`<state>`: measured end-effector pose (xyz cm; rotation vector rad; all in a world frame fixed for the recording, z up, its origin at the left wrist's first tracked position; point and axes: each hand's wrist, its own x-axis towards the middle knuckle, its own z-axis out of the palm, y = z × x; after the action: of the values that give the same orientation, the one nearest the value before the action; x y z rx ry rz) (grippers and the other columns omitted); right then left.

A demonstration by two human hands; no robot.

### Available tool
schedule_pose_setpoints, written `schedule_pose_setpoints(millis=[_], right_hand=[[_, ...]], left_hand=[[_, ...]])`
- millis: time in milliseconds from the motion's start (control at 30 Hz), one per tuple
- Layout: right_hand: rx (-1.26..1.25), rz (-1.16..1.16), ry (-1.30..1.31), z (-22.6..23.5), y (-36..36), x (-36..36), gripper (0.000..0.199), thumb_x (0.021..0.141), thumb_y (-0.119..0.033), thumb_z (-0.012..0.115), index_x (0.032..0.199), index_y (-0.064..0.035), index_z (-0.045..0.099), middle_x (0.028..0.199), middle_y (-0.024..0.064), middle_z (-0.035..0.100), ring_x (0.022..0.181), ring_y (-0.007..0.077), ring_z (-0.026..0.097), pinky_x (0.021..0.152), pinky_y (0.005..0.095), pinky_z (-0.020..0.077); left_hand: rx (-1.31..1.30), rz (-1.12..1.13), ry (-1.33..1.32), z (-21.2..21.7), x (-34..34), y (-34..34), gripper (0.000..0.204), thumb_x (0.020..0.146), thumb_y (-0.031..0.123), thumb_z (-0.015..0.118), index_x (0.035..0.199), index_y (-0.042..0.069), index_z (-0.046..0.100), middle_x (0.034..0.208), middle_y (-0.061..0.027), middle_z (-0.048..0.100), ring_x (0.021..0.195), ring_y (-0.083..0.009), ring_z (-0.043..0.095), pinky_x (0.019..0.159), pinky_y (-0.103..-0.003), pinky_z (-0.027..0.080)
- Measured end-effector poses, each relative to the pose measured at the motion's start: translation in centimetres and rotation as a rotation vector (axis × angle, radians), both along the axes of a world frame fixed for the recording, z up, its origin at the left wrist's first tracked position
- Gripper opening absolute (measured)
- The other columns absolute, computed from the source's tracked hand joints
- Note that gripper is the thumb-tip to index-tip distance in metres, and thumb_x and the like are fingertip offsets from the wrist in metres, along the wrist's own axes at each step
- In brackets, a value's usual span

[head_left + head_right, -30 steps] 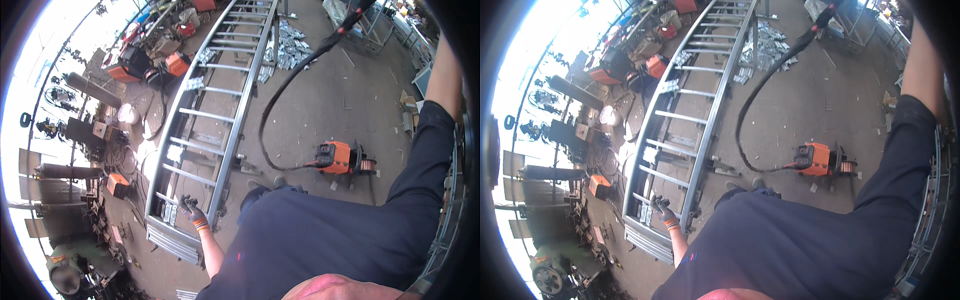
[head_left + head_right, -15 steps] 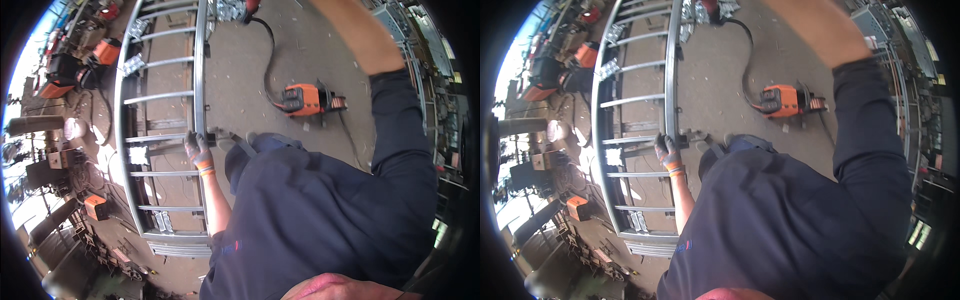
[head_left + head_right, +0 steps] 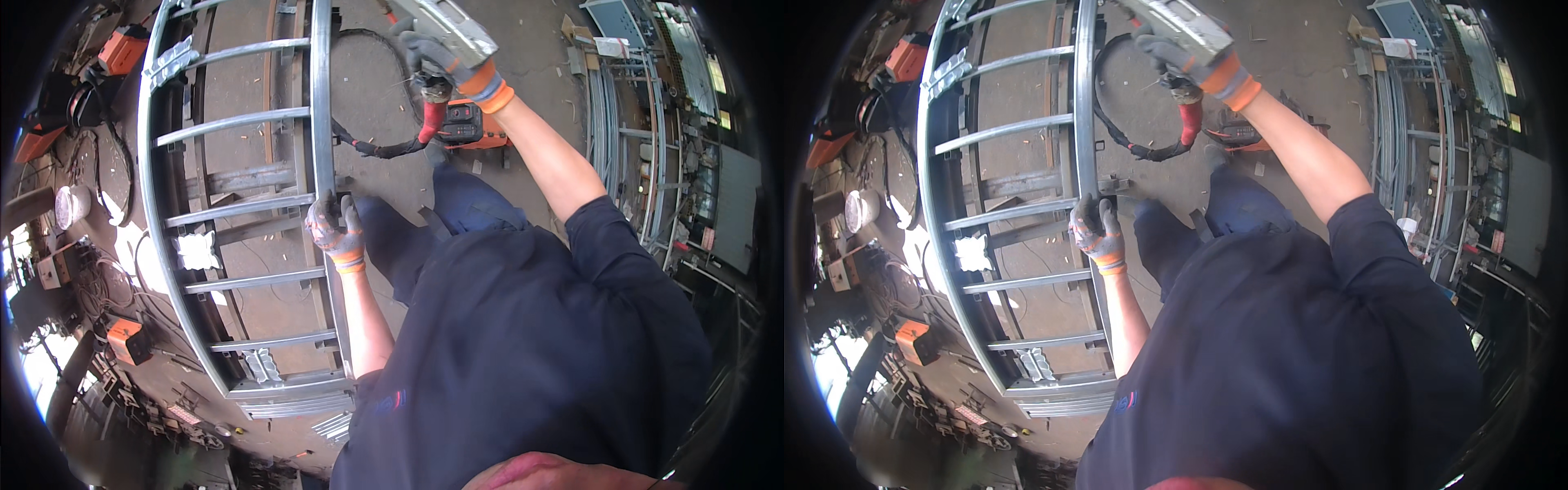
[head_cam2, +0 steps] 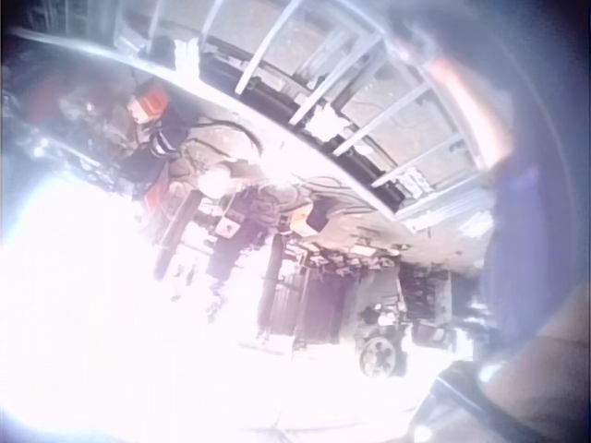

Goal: The person welds metal brackets onto a long metal frame using a handheld welding tool. They repeatedly pick up brackets, position them on the frame, and weld them in place while sparks are visible. The person wears gloves and works in a workshop environment with scattered metal parts.

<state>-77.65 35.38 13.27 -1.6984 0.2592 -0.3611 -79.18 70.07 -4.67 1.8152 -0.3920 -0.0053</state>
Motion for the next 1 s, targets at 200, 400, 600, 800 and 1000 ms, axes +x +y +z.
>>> schedule_pose_setpoints(millis=[200, 400, 600, 800, 1000], right_hand=[[-0.033, -0.044, 0.055, 0.2, 3.2, 0.5, 0.031, 0.103, -0.011, 0.071, 0.129, 0.0049, 0.07, 0.099, 0.0053, 0.073, 0.08, 0.0085, 0.069, 0.071, 0.0238, 0.0568], [0.083, 0.049, 0.047, -0.7, 2.7, 1.0, 0.027, 0.1, -0.006, 0.075, 0.126, 0.0044, 0.073, 0.108, 0.0095, 0.078, 0.085, 0.011, 0.073, 0.074, 0.0266, 0.0623], [-0.542, 0.048, -0.057, -2.6, -0.6, -1.6, 0.042, 0.106, -0.016, 0.067, 0.144, 0.0021, 0.061, 0.119, 0.0066, 0.071, 0.1, 0.0113, 0.068, 0.084, 0.028, 0.0585], [-0.228, 0.235, 0.252, 0.7, -12.8, -4.6, 0.049, 0.111, -0.018, 0.058, 0.154, 0.004, 0.05, 0.109, -0.0004, 0.063, 0.091, 0.0057, 0.061, 0.077, 0.0204, 0.0528], [-0.146, 0.338, 0.187, 6.6, -30.2, -1.3, 0.057, 0.107, -0.017, 0.063, 0.158, 0.0042, 0.047, 0.116, 0.0041, 0.065, 0.087, 0.0106, 0.06, 0.076, 0.0212, 0.0503]], left_hand=[[-0.082, 0.056, 0.064, 0.2, -0.2, 0.1, 0.036, 0.089, 0.008, 0.082, 0.123, 0.003, 0.07, 0.101, -0.0116, 0.072, 0.087, -0.0274, 0.069, 0.087, -0.041, 0.052], [-0.108, 0.033, 0.065, 0.4, 0.0, 0.3, 0.034, 0.09, 0.005, 0.08, 0.122, 0.001, 0.069, 0.101, -0.0122, 0.072, 0.086, -0.0274, 0.068, 0.082, -0.041, 0.053], [-0.253, -0.048, 0.114, 0.7, 0.4, -0.2, 0.028, 0.09, 0.003, 0.079, 0.117, 0.002, 0.072, 0.102, -0.0128, 0.074, 0.088, -0.0298, 0.072, 0.085, -0.042, 0.055], [0.117, 0.149, -0.005, 2.9, 1.8, 0.3, 0.024, 0.095, 0.017, 0.078, 0.115, 0.004, 0.074, 0.1, -0.0107, 0.077, 0.092, -0.0207, 0.074, 0.084, -0.039, 0.057], [-0.691, 0.703, 0.662, 0.4, 10.1, 2.1, 0.012, 0.108, 0.02, 0.063, 0.113, 0.01, 0.067, 0.096, -0.002, 0.07, 0.069, -0.0099, 0.064, 0.058, -0.027, 0.051]])
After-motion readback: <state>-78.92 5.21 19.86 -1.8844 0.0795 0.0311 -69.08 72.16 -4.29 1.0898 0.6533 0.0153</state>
